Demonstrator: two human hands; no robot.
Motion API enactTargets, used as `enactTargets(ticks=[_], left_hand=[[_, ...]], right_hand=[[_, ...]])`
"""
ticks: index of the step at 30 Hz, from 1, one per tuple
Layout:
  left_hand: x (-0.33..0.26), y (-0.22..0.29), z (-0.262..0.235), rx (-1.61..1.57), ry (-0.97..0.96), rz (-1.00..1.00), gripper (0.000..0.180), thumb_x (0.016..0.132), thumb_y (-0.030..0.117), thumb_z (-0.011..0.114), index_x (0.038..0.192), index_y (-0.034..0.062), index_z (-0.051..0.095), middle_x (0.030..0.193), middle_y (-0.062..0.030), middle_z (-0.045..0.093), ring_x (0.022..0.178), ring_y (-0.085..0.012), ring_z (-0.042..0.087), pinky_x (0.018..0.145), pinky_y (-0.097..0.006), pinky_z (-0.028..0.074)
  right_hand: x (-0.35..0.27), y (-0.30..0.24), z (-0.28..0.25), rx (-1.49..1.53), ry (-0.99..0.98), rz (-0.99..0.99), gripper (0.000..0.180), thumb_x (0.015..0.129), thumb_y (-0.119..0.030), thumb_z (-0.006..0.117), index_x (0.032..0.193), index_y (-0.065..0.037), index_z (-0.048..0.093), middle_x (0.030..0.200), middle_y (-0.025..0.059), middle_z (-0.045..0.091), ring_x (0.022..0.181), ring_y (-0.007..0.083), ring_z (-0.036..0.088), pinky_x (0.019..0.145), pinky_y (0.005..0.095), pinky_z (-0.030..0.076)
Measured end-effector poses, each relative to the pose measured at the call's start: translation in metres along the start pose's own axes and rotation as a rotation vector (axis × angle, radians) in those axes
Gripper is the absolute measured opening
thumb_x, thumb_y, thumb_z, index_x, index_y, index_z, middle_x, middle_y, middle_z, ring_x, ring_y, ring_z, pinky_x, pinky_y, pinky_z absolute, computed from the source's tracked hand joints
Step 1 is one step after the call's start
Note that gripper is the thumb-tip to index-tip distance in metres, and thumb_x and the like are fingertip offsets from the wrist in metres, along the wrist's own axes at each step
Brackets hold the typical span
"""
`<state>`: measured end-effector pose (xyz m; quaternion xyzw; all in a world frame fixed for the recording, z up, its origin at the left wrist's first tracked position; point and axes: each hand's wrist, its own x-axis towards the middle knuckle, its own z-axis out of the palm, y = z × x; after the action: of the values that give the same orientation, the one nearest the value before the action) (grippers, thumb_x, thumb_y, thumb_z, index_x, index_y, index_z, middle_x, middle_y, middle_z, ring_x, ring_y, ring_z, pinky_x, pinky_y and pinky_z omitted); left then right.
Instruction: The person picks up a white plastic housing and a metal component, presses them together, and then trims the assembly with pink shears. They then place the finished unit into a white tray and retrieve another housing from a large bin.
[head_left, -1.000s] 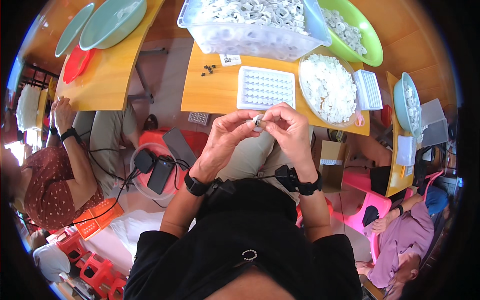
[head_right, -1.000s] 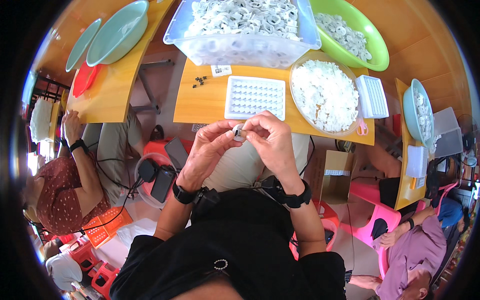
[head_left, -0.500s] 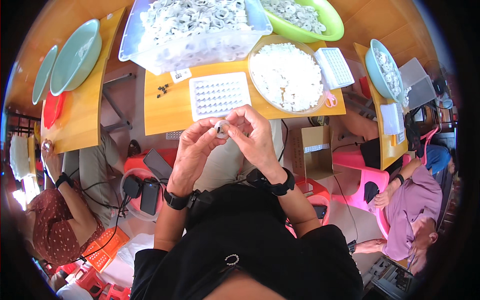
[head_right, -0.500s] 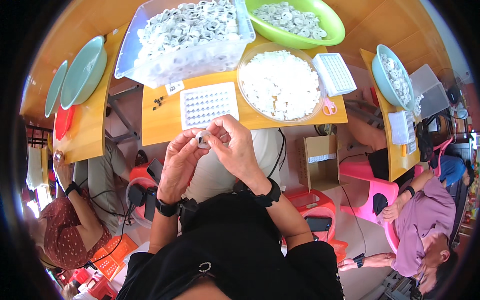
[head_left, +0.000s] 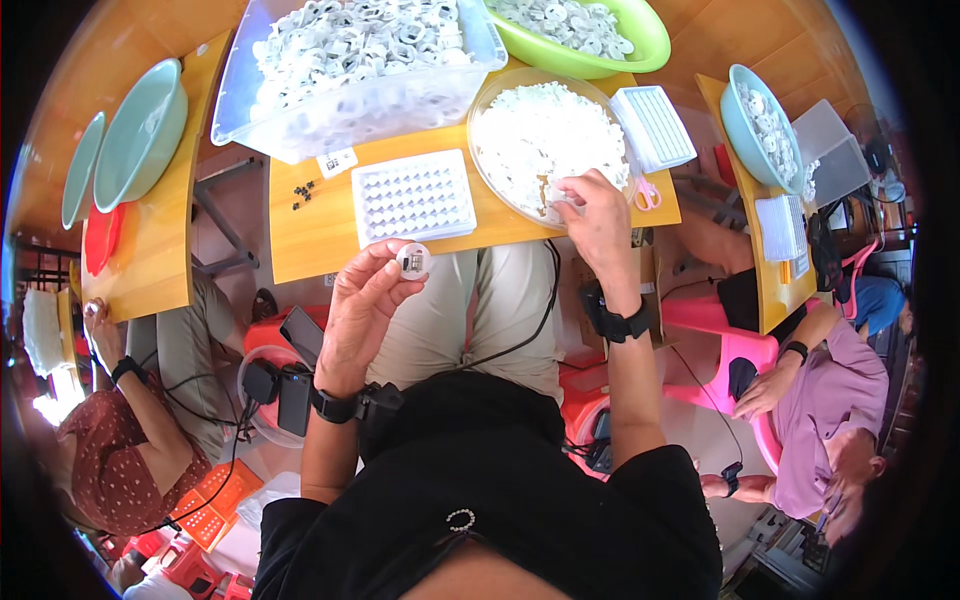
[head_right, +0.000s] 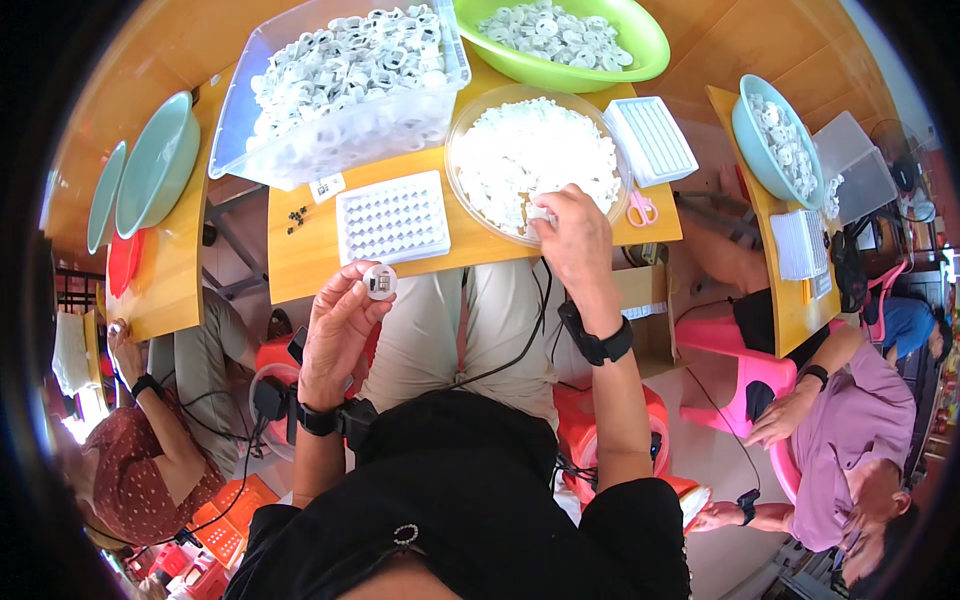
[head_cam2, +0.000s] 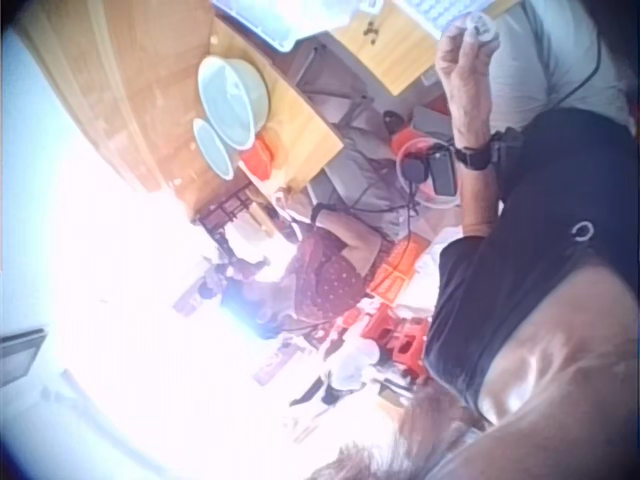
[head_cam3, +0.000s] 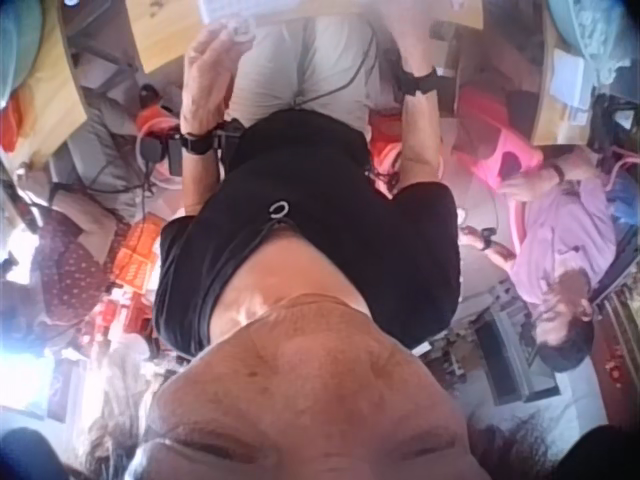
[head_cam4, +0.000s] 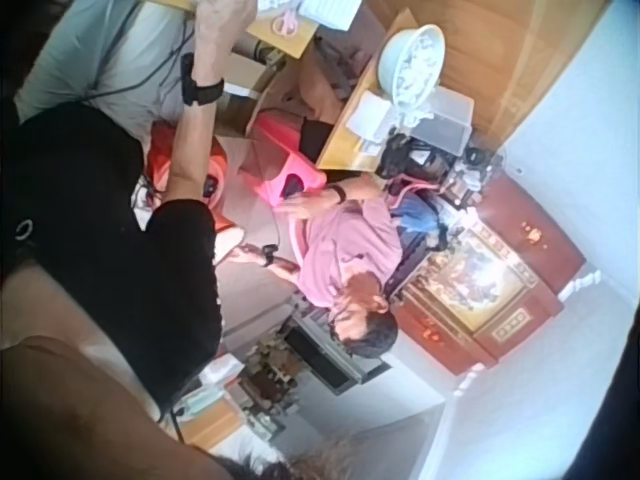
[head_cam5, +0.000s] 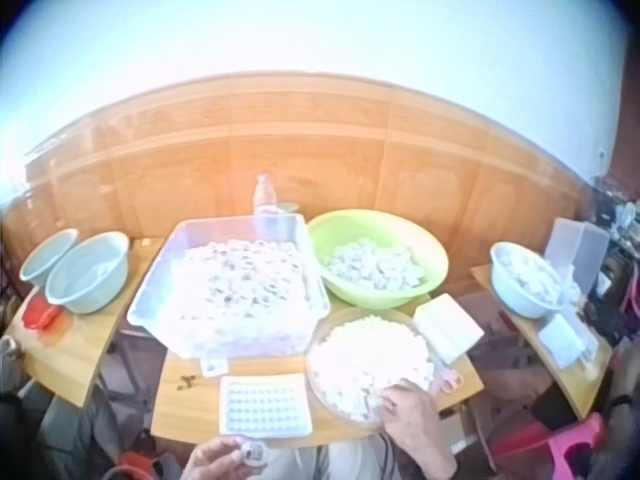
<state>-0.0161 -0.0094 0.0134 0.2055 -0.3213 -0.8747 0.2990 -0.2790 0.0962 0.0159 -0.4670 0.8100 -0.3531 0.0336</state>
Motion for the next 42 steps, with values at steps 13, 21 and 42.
enactTargets(ticks=[13,21,42], left_hand=[[-0.003,-0.002,0.0,-0.007,0.0,-0.016,0.019,0.089,0.005,0.053,0.106,0.0002,0.057,0.101,-0.0081,0.061,0.087,-0.0159,0.062,0.078,-0.029,0.053],[-0.006,-0.003,-0.006,-0.009,-0.004,-0.025,0.019,0.089,0.008,0.053,0.107,0.0015,0.056,0.107,-0.0086,0.058,0.09,-0.0185,0.061,0.081,-0.029,0.053],[-0.001,-0.013,0.002,-0.041,-0.052,-0.109,0.02,0.089,0.01,0.056,0.107,0.0037,0.059,0.101,-0.0061,0.062,0.088,-0.0125,0.061,0.078,-0.025,0.052]], right_hand=[[0.011,0.024,0.001,0.1,0.036,0.001,0.013,0.076,-0.003,0.061,0.088,-0.002,0.064,0.081,0.0106,0.06,0.074,0.0242,0.061,0.064,0.0328,0.048],[0.007,0.004,-0.01,1.064,-0.079,0.41,0.017,0.084,0.0,0.056,0.1,0.001,0.062,0.092,0.0083,0.063,0.08,0.0163,0.065,0.054,0.0189,0.05],[-0.037,-0.099,0.014,0.765,-0.318,-0.004,0.022,0.074,0.008,0.06,0.092,-0.002,0.065,0.082,0.0039,0.057,0.068,0.0086,0.055,0.057,0.0208,0.043]])
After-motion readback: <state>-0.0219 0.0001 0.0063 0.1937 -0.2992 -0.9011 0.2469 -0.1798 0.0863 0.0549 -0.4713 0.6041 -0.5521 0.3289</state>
